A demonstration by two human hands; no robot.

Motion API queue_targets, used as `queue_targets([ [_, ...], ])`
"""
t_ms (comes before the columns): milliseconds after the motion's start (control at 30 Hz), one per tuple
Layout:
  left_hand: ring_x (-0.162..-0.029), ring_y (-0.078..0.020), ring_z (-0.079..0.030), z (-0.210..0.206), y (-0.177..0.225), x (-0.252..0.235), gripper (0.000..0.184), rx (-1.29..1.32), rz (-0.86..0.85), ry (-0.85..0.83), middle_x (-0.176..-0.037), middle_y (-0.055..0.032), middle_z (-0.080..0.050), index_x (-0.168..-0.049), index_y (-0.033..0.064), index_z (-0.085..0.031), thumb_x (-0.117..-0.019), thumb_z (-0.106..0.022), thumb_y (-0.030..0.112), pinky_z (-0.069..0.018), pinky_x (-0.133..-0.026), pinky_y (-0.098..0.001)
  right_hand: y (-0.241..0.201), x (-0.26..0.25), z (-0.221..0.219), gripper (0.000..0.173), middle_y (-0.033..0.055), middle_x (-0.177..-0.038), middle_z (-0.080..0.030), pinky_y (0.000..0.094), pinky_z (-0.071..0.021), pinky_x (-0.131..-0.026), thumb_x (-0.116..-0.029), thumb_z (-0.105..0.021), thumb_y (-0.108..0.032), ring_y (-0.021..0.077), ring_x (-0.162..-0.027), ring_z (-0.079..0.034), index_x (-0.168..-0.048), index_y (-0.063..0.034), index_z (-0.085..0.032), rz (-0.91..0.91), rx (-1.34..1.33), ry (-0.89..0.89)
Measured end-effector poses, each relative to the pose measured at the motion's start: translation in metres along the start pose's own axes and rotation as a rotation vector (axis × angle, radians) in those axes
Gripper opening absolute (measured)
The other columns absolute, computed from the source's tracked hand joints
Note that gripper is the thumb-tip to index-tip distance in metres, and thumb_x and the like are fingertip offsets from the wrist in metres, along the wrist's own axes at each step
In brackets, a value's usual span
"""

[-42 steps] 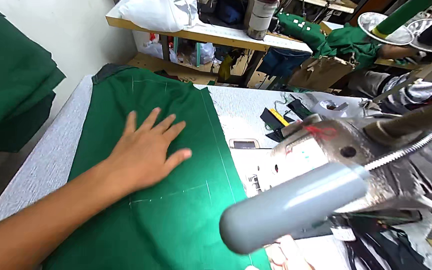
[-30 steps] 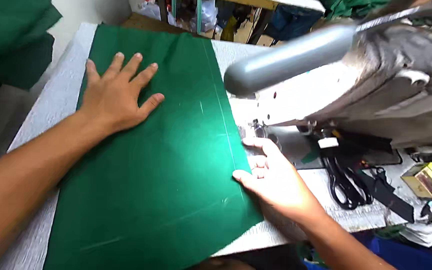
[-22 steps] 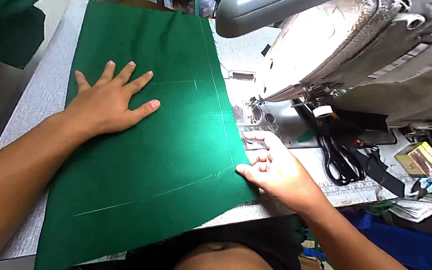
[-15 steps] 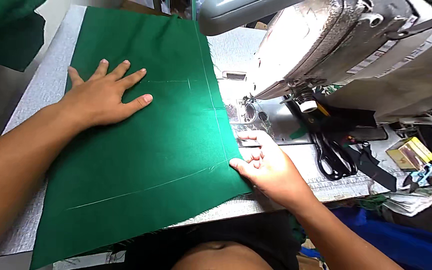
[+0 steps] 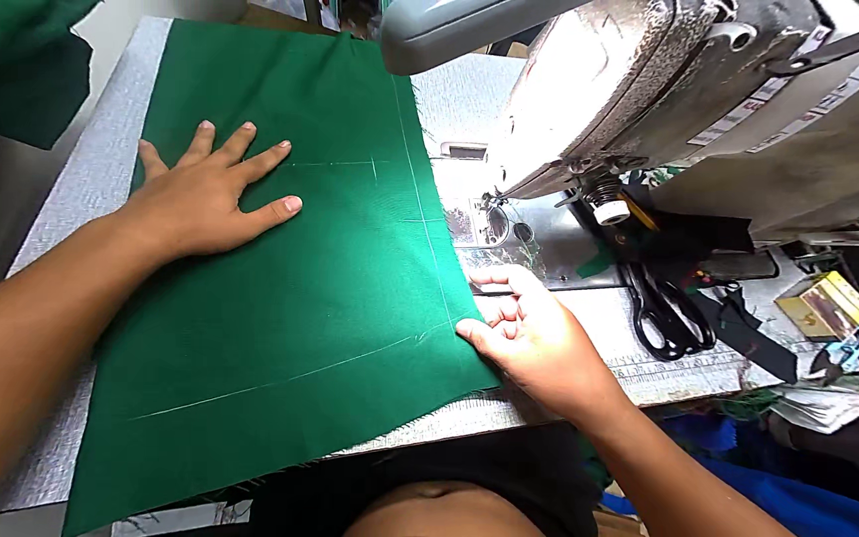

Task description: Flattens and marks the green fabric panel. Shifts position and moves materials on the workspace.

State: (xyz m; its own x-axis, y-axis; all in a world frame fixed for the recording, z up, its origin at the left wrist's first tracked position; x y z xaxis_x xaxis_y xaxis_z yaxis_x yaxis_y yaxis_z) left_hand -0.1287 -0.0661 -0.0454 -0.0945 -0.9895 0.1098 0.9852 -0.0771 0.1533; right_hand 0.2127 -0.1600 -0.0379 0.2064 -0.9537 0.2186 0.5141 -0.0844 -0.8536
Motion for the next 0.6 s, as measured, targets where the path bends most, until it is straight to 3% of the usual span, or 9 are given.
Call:
queue_targets([
  [167,-0.155,-0.0486,-0.011,-0.003,0.002,0.007,0.095,-0.029,-0.008,0.022,-0.171,-0.0099,-0.019,-0.163,0.0375,-0.025,-0.0836,-0.017,0.090,-0.0068,-0.103,-0.0890,-0.001,0.004,-0.002,0.044,-0.0086,-0.070,-0.066,0.0188,-0.0540,-0.055,-0.0891,-0.076,-0.026,0.0013,-0.055,-0.060,-0.130,-0.0232,-0.059,0.032,0.114,-0.017],
  [233,-0.155,-0.0477,-0.011,-0.005,0.007,0.022,0.093,-0.047,-0.019,0.035,-0.171,-0.0078,-0.019,-0.162,0.0383,-0.025,-0.0849,-0.017,0.089,-0.0088,-0.104,-0.0883,-0.008,0.018,-0.007,0.044,-0.0074,-0.077,-0.065,0.0170,-0.0521,-0.055,-0.0904,-0.072,-0.027,-0.0004,-0.058,-0.058,-0.131,-0.0141,-0.063,0.136,0.203,-0.036],
  [333,-0.155,-0.0458,-0.014,-0.009,0.013,0.049,0.093,-0.062,-0.039,0.073,-0.171,-0.0053,-0.022,-0.161,0.0378,-0.029,-0.0845,-0.018,0.089,-0.0112,-0.106,-0.0865,-0.016,0.044,-0.018,0.047,0.0037,-0.082,-0.067,0.0225,-0.0522,-0.053,-0.0911,-0.074,-0.018,0.0064,-0.057,-0.058,-0.134,-0.0023,-0.060,0.185,0.185,-0.157],
  [400,-0.156,-0.0457,-0.011,-0.012,0.016,0.063,0.092,-0.052,-0.042,0.080,-0.171,-0.0051,-0.021,-0.162,0.0372,-0.029,-0.0854,-0.020,0.087,-0.0104,-0.106,-0.0862,-0.016,0.049,-0.019,0.049,0.0022,-0.081,-0.068,0.0217,-0.0539,-0.055,-0.0921,-0.074,-0.017,0.0051,-0.059,-0.060,-0.135,0.0003,-0.057,0.166,0.132,-0.191],
  [533,-0.155,-0.0453,-0.017,-0.012,0.020,0.071,0.093,-0.042,-0.038,0.110,-0.169,-0.0047,-0.026,-0.160,0.0373,-0.033,-0.0838,-0.020,0.088,-0.0124,-0.106,-0.0861,-0.019,0.023,-0.013,0.047,-0.0051,-0.085,-0.068,0.0176,-0.0562,-0.054,-0.0923,-0.073,-0.025,-0.0006,-0.061,-0.062,-0.130,-0.0015,-0.059,0.205,0.047,-0.071],
  [600,-0.155,-0.0440,-0.017,-0.011,0.019,0.070,0.094,-0.049,-0.031,0.103,-0.169,-0.0044,-0.026,-0.160,0.0380,-0.034,-0.0828,-0.020,0.089,-0.0118,-0.107,-0.0853,-0.023,-0.005,-0.012,0.043,-0.0071,-0.086,-0.070,0.0170,-0.0580,-0.059,-0.0908,-0.071,-0.029,-0.0017,-0.065,-0.065,-0.126,-0.0061,-0.061,0.175,0.035,-0.015],
])
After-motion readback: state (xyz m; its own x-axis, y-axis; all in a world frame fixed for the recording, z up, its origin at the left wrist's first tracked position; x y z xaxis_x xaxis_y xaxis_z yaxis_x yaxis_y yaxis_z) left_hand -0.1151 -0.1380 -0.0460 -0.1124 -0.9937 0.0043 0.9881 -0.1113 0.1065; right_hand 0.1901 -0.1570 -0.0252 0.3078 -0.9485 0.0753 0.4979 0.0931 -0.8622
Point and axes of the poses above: each hand's wrist, its own x-axis away from the middle knuckle, its own z-axis out of the back of the hand, y = z × x, the point moved 10 cm from there along -x, towards the middle knuckle
